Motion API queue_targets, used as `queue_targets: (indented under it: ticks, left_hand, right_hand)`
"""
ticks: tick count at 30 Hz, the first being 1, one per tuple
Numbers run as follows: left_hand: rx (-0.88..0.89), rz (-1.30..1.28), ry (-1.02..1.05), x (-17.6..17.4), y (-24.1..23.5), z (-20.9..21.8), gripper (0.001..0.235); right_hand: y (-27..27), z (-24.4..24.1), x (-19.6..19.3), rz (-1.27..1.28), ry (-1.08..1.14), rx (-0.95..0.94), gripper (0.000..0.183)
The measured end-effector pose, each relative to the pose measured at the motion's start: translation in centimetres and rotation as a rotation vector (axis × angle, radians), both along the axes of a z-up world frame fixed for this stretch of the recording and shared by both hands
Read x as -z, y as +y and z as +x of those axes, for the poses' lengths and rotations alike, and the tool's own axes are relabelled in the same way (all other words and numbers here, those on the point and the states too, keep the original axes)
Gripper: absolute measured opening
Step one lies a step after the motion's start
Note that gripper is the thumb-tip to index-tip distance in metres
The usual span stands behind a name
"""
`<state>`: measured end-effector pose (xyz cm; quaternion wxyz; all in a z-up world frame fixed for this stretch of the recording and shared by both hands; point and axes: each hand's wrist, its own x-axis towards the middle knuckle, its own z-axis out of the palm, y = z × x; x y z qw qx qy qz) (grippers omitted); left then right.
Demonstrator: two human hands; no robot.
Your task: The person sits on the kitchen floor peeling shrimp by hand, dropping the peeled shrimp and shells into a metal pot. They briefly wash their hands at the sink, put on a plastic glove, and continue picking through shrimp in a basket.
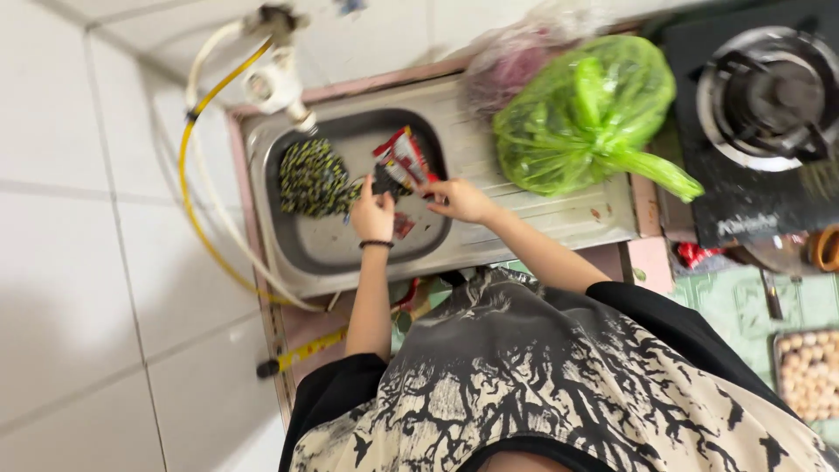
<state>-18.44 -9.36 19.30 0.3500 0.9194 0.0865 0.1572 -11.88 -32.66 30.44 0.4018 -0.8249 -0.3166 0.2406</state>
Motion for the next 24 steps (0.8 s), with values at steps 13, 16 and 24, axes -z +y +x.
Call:
queue_targets:
  ticks: [13,16,24]
  left_hand:
    - [-0.037,0.260,0.409,-11.6,-6.6,-1.3,0.110]
    - [0.135,0.360,0.208,-12.1,-10.5,-2.3,0.114]
    - [0.362,-0.376,0.520,-18.6,-34.0,-7.0,0.093]
  right_hand:
    - [-14.6,-5.8,-6.1,0.142,-0.154,0.233,0.096]
    - [-20.1,-9.2,-6.7,0.302,-0.345,0.242,0.104]
    - [-38.9,-22.9,-1.6,-0.014,0.148,0.785,0.058]
